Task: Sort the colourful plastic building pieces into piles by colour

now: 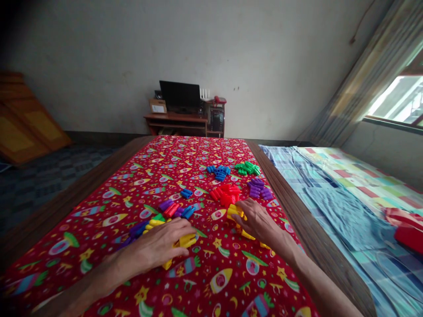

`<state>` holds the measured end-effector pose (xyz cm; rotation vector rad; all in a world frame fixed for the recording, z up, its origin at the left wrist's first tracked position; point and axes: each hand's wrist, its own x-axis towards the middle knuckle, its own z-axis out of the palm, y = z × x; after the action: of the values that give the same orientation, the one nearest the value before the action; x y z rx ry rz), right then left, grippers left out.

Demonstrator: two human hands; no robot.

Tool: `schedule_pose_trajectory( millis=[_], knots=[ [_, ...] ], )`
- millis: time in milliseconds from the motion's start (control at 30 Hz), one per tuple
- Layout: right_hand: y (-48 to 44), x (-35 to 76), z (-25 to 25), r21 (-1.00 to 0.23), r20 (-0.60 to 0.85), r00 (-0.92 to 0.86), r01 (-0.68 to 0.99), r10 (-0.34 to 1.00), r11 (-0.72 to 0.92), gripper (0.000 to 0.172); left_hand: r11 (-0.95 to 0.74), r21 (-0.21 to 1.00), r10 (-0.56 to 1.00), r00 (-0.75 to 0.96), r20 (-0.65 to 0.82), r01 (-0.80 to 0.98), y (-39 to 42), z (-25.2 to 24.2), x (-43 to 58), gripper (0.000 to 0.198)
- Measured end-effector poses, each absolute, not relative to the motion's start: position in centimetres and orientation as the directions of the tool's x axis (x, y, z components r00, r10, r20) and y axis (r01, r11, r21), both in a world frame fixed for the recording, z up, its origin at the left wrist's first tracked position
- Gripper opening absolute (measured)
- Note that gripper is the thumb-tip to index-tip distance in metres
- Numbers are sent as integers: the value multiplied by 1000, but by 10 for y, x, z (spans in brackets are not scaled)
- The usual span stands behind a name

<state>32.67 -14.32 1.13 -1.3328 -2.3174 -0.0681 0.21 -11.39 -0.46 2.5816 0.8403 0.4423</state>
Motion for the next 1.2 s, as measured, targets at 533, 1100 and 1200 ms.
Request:
schedule_pose_trajectory(
  millis=[533, 1100, 1200],
  knots=[
    [-165, 295, 35, -305, 369, -450, 768, 813, 563, 32, -171, 940, 811, 584, -35, 294, -108, 4, 34, 44],
    [-158, 365, 23, 46, 297, -167, 986, 940, 160, 26, -580, 373, 755, 650, -85, 724, -94, 31, -41, 45],
    [-167, 384, 15, 69, 264, -171, 985, 949, 159, 28, -553, 231, 805, 585, -100, 800, -87, 25, -51, 50]
  ],
)
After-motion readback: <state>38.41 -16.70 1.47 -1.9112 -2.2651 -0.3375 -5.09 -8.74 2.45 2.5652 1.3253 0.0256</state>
